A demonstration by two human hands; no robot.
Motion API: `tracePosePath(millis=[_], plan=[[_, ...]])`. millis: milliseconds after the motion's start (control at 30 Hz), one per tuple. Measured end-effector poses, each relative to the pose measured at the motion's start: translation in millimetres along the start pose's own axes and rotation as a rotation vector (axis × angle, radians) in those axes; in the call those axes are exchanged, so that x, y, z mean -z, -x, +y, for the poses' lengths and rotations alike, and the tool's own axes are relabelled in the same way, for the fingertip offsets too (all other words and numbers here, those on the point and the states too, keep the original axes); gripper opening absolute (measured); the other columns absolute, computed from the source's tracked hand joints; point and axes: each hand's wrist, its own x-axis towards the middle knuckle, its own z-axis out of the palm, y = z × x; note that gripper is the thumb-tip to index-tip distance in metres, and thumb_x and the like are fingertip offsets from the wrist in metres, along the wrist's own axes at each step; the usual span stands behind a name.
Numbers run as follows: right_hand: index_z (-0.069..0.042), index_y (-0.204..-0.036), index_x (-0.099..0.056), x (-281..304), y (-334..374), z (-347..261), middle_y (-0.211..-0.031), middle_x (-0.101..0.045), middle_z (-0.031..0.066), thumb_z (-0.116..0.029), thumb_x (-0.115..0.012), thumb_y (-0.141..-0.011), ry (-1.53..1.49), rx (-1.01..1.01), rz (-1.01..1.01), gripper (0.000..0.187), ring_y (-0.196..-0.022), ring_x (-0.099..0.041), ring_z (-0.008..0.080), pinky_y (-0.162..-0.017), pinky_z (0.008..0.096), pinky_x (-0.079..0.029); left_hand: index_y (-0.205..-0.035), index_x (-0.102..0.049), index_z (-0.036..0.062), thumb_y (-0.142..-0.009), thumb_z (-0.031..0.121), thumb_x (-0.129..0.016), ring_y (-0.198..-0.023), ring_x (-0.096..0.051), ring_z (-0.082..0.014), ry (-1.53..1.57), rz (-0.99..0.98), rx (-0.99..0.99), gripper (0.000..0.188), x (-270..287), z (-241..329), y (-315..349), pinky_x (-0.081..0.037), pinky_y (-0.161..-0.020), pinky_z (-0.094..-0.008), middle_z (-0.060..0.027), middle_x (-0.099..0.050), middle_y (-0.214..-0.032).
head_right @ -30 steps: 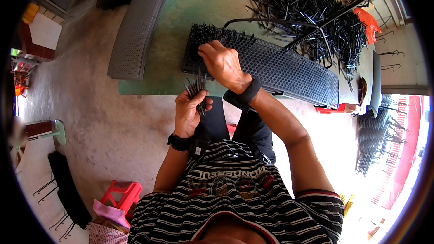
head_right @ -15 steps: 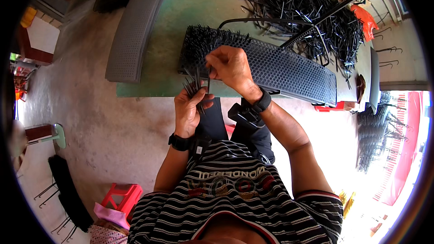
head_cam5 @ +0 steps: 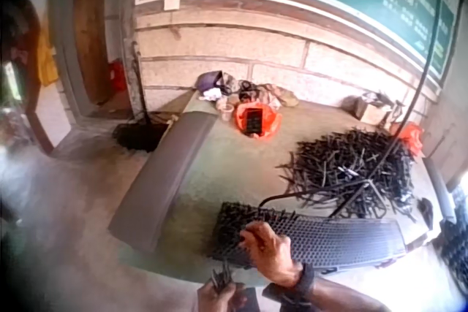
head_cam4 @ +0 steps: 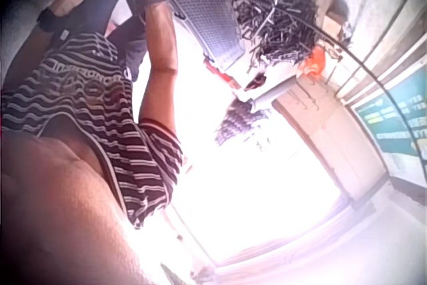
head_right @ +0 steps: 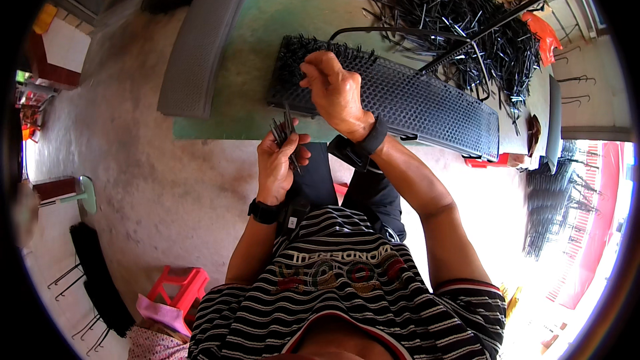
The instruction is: The person inserts black bristles into the holes of a perforated broom head, working one at a time. They repeatedly pick bristles from a large pile on the table and push them into the head, gradually filling the surface.
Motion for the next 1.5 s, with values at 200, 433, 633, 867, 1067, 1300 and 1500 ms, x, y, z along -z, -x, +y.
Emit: tracePosePath(millis=[200, 433, 633, 867, 1067, 1300, 1500], plan=[[-0.003, -0.090, -0.060, -4.5, -3.2, 7.3, -0.074, -0.062, 0.0107, -0.003, -0.062, -0.081, 0.238, 0.351, -0.151, 0.010, -0.064, -0.064, 0.0269, -0.052, 0.0335, -0.050, -0.113, -0.056, 0.0016, -0.089, 0.010, -0.059, -0.057, -0.060, -0.0145, 0.067, -0.007, 0.020, 0.026, 3.5, 2.7, 1.1, -0.048, -0.049, -0.0251, -0.0102, -0.065, -0.084], [-0.004, -0.084, -0.065, 8.6, -0.2, -17.3, -0.070, -0.061, 0.0115, -0.013, -0.064, -0.078, 0.405, 0.311, -0.358, 0.011, -0.062, -0.060, 0.0326, -0.053, 0.0387, -0.048, -0.106, -0.057, 0.0003, -0.087, 0.009, -0.061, -0.057, -0.059, -0.0128, -0.069, -0.025, -0.060, 0.022, 0.4, 0.1, -0.2, -0.047, -0.045, -0.0229, -0.0080, -0.064, -0.080], [-0.002, -0.081, -0.065, 27.5, 10.3, -18.0, -0.066, -0.063, 0.0156, -0.013, -0.064, -0.073, 0.417, 0.048, -0.722, 0.013, -0.064, -0.063, 0.0319, -0.056, 0.0382, -0.049, -0.094, -0.058, 0.0000, -0.085, 0.006, -0.062, -0.056, -0.059, -0.0115, -0.072, -0.123, -0.033, 0.012, -19.0, 0.8, -6.3, -0.048, -0.045, -0.0224, -0.0056, -0.062, -0.076], [0.002, -0.084, -0.063, 41.1, 12.3, 0.0, -0.065, -0.062, 0.0070, -0.006, -0.063, -0.079, 0.089, -0.287, -0.497, 0.009, -0.056, -0.057, 0.0092, -0.051, 0.0257, -0.045, -0.094, -0.058, 0.0002, -0.084, 0.002, -0.062, -0.059, -0.061, -0.0125, -0.134, -0.147, 0.014, 0.011, -29.0, 1.8, -10.7, -0.050, -0.048, -0.0240, -0.0048, -0.062, -0.077], [-0.001, -0.083, -0.064, 40.1, 18.8, -4.3, -0.063, -0.062, 0.0122, -0.009, -0.064, -0.075, 0.298, -0.116, -0.590, 0.011, -0.057, -0.062, 0.0200, -0.053, 0.0298, -0.047, -0.096, -0.057, -0.0002, -0.082, 0.001, -0.064, -0.057, -0.061, -0.0122, -0.093, -0.142, 0.014, 0.015, -29.9, -1.8, -13.7, -0.051, -0.047, -0.0224, -0.0046, -0.061, -0.076], [0.000, -0.083, -0.060, 43.1, 16.9, 13.4, -0.060, -0.060, 0.0058, -0.006, -0.064, -0.076, 0.040, -0.271, -0.683, 0.009, -0.056, -0.059, 0.0137, -0.053, 0.0268, -0.046, -0.110, -0.055, 0.0037, -0.091, 0.023, -0.056, -0.085, -0.064, -0.0228, 0.287, -0.314, 0.260, 0.027, -20.6, 4.3, -13.1, -0.055, -0.068, -0.0370, -0.0089, -0.064, -0.093], [0.000, -0.090, -0.057, 48.5, 14.6, 18.7, -0.072, -0.061, 0.0028, -0.002, -0.059, -0.084, -0.292, -0.470, -0.760, 0.007, -0.060, -0.057, 0.0081, -0.055, 0.0230, -0.046, -0.114, -0.054, 0.0072, -0.094, 0.033, -0.048, -0.093, -0.062, -0.0290, 0.443, -0.357, 0.384, 0.033, -6.9, -3.1, -20.2, -0.053, -0.076, -0.0456, -0.0113, -0.063, -0.104]])
